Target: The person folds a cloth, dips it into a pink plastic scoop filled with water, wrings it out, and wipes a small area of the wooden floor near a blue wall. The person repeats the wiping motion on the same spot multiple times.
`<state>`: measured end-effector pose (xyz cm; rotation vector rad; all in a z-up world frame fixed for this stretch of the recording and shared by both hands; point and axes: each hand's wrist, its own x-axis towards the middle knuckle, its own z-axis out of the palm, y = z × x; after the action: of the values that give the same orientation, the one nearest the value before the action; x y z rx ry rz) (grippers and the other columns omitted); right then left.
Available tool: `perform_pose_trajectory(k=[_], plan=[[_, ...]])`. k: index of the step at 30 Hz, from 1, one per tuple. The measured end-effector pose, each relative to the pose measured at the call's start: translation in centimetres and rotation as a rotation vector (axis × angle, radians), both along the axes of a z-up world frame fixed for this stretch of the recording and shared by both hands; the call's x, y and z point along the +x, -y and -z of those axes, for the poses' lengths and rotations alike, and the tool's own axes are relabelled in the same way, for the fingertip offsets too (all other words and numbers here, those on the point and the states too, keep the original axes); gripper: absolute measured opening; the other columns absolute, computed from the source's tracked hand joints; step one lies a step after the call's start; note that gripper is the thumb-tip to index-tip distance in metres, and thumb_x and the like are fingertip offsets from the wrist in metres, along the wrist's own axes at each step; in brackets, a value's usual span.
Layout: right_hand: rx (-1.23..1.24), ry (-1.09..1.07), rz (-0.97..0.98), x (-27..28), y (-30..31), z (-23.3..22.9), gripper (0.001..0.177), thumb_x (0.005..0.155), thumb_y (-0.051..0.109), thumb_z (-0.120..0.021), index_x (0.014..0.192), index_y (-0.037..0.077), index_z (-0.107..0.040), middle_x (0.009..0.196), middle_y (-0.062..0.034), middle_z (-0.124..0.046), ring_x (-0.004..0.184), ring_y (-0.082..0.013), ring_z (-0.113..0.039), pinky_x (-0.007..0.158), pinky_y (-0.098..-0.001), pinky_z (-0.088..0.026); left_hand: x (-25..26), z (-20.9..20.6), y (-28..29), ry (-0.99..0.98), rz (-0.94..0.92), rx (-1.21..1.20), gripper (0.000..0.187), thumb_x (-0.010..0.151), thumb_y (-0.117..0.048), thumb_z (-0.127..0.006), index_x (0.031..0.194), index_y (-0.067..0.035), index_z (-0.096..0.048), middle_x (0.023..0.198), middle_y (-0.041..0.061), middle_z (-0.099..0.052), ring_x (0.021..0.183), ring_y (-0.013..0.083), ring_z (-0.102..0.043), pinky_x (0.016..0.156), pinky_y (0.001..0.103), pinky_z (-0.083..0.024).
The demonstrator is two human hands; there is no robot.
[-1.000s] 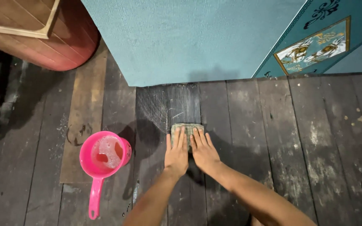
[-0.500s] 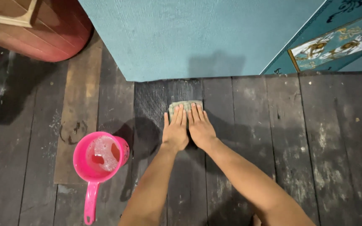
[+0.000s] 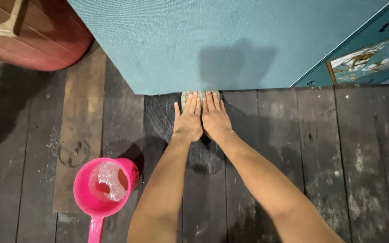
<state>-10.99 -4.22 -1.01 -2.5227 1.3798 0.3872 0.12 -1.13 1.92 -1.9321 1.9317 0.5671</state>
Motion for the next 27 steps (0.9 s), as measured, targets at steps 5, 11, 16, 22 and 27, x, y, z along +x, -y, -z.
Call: perform_pose_trajectory(k=[5, 11, 16, 22, 27], plan=[[0.031, -0.006, -0.008, -0.7, -1.1, 0.1, 0.061, 0.102, 0.007, -0.029, 0.162, -0.001, -0.019, 0.172, -0.021, -0.001, 0.158, -0.0404, -0.001, 0.126, -0.0551, -0.015, 0.0, 0.1, -1.0, -0.006, 0.0, 0.024, 0.078, 0.097, -0.011, -0.035, 0.165, -0.008, 0.002, 0.172, 0.007, 0.016, 0.159, 0.0237, 0.014, 0.124, 0.064, 0.007], [0.077, -0.017, -0.013, -2.0, -5.8, -0.5, 0.062, 0.102, 0.009, -0.027, 0.162, 0.0, -0.016, 0.172, -0.0217, -0.001, 0.158, -0.0401, 0.0, 0.126, -0.056, -0.011, -0.8, -0.8, -5.4, 0.001, 0.05, 0.025, 0.08, 0.095, -0.012, -0.036, 0.165, -0.008, 0.002, 0.173, 0.007, 0.015, 0.159, 0.0236, 0.014, 0.124, 0.064, 0.007], [0.095, -0.055, -0.042, -3.6, -11.2, -0.5, 0.063, 0.101, 0.009, -0.025, 0.162, -0.001, -0.014, 0.171, -0.0242, 0.0, 0.157, -0.0416, 0.001, 0.126, -0.055, -0.008, -2.1, 0.1, -11.2, 0.001, 0.065, -0.04, 0.077, 0.096, -0.012, -0.036, 0.165, -0.009, -0.002, 0.174, 0.006, 0.009, 0.16, 0.0236, 0.008, 0.125, 0.063, 0.005], [0.016, -0.04, -0.085, -6.2, -18.1, 1.7, 0.062, 0.102, 0.013, -0.028, 0.161, -0.002, -0.019, 0.169, -0.0278, -0.005, 0.156, -0.0448, -0.002, 0.125, -0.054, -0.011, -4.3, -0.5, -18.5, 0.027, 0.12, -0.167, 0.084, 0.088, -0.015, -0.041, 0.164, -0.006, -0.006, 0.173, 0.009, 0.005, 0.159, 0.0256, 0.005, 0.124, 0.066, 0.004], [-0.049, -0.046, -0.189, -8.0, -21.9, 2.2, 0.06, 0.099, 0.01, -0.03, 0.157, -0.007, -0.024, 0.166, -0.0344, -0.01, 0.153, -0.0507, -0.007, 0.123, -0.0568, -0.014, -5.4, -1.7, -21.8, 0.0, 0.13, -0.049, 0.078, 0.093, -0.016, -0.041, 0.163, -0.003, -0.007, 0.173, 0.012, 0.005, 0.159, 0.0285, 0.006, 0.124, 0.066, 0.003]])
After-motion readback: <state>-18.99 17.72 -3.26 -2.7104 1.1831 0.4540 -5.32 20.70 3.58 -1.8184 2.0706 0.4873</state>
